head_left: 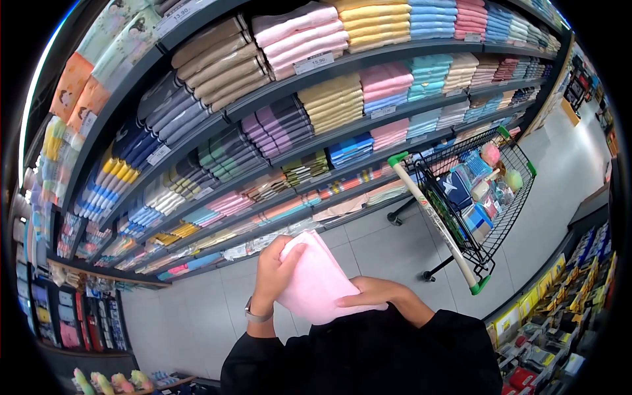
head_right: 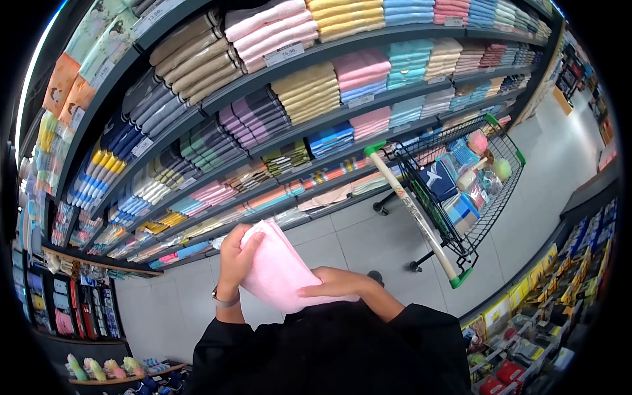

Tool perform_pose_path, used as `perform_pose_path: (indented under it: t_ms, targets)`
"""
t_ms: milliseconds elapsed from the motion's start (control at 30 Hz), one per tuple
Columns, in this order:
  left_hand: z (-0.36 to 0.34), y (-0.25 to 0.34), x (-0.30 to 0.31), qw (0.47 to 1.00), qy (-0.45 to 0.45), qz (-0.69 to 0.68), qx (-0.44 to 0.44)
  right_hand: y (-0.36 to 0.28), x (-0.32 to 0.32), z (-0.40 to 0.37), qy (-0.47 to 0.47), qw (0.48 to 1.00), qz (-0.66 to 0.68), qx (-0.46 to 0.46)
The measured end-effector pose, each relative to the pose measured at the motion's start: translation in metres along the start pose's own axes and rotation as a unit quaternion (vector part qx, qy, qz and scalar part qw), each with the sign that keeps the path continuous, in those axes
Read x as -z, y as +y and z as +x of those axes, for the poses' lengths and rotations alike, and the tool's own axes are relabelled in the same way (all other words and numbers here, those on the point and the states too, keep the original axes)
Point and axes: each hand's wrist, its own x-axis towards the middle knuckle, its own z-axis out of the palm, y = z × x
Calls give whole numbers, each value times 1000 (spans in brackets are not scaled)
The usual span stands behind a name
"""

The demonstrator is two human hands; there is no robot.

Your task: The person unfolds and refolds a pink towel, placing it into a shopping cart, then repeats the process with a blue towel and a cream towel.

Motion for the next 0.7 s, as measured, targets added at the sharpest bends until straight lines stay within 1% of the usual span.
perform_pose_path:
  t_ms: [67, 167, 267, 367, 433, 467, 500, 533, 600, 700]
  targets:
    - [1, 4, 0, 1000, -12, 7, -13, 0, 1, 3, -7, 1000, 6, 5]
    - [7, 5, -1, 1000, -16, 12, -2, 3, 0, 5, 1, 1000, 5, 4]
    - [15, -6, -5, 999, -15, 28, -1, 10, -3, 8, 15, 1000, 11, 11]
    - [26, -35, -15, 997, -31, 13, 67, 5, -5, 5, 26, 999, 18, 8]
    - [27, -54, -19, 995, -20, 89, 31, 1, -5, 3, 45, 998, 37, 17]
    - [25, -63, -21, 992, -16, 126, 13, -1, -3, 0, 70, 995, 64, 21]
    - [22, -72, -22, 991, 6, 136, -1, -3, -2, -2, 94, 991, 92, 25]
    - [18, -88, -21, 997, 12, 67, 36, -3, -1, -3, 117, 985, 120, 29]
    - [8, -122, -15, 991, 27, -71, 108, 12, 5, 0, 182, 966, 178, 42]
    - [-20, -137, -10, 956, -62, -199, 208, 15, 11, 0, 260, 926, 256, 92]
